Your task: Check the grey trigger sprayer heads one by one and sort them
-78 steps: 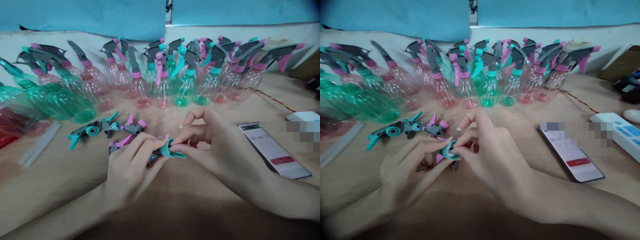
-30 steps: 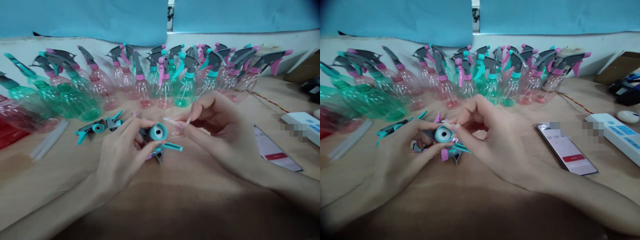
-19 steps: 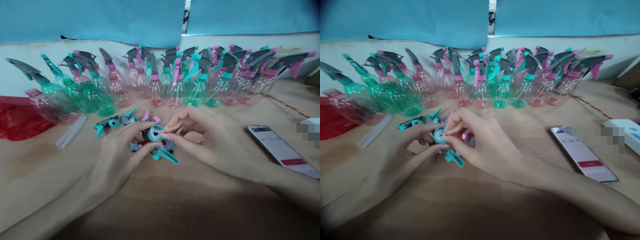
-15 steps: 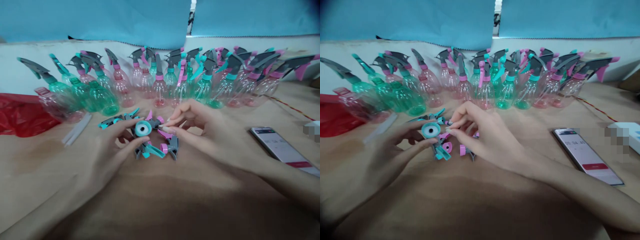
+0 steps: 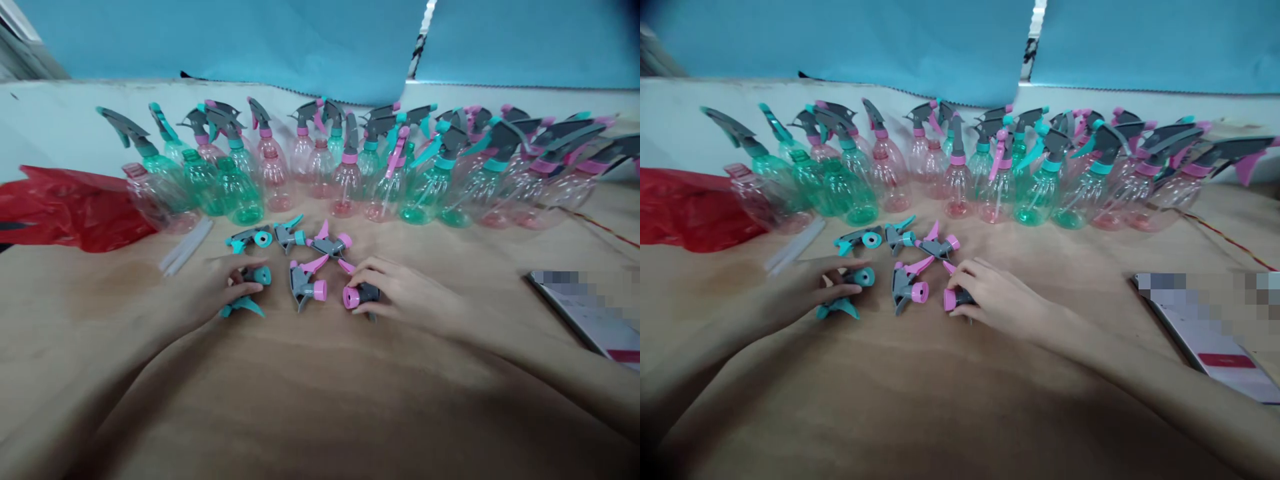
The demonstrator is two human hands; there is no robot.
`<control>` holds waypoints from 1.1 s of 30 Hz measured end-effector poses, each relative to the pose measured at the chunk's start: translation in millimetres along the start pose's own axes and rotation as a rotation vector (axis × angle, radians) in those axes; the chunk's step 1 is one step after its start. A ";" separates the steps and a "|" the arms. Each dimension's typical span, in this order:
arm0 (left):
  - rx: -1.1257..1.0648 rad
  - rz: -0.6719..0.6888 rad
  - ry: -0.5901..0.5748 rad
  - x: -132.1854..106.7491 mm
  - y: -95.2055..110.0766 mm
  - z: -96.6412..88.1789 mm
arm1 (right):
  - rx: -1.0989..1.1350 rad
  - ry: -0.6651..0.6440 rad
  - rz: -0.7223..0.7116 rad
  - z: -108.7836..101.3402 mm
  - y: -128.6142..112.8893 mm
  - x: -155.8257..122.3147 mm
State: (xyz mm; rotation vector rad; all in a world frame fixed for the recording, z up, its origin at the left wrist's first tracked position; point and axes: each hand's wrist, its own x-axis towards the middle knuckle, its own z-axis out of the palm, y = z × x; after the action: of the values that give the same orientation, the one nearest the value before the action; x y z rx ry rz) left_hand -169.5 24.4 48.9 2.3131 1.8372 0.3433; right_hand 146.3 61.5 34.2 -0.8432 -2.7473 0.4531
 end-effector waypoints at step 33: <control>-0.119 0.351 0.456 5.9 107.4 25.5 | -0.017 0.505 -0.054 -28.6 -54.1 -4.6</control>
State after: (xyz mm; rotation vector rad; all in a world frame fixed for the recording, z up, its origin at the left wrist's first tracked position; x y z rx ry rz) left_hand -60.7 6.0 54.1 2.6238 1.4986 1.0748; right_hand 131.4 22.7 79.5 -0.7601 -2.3016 0.1736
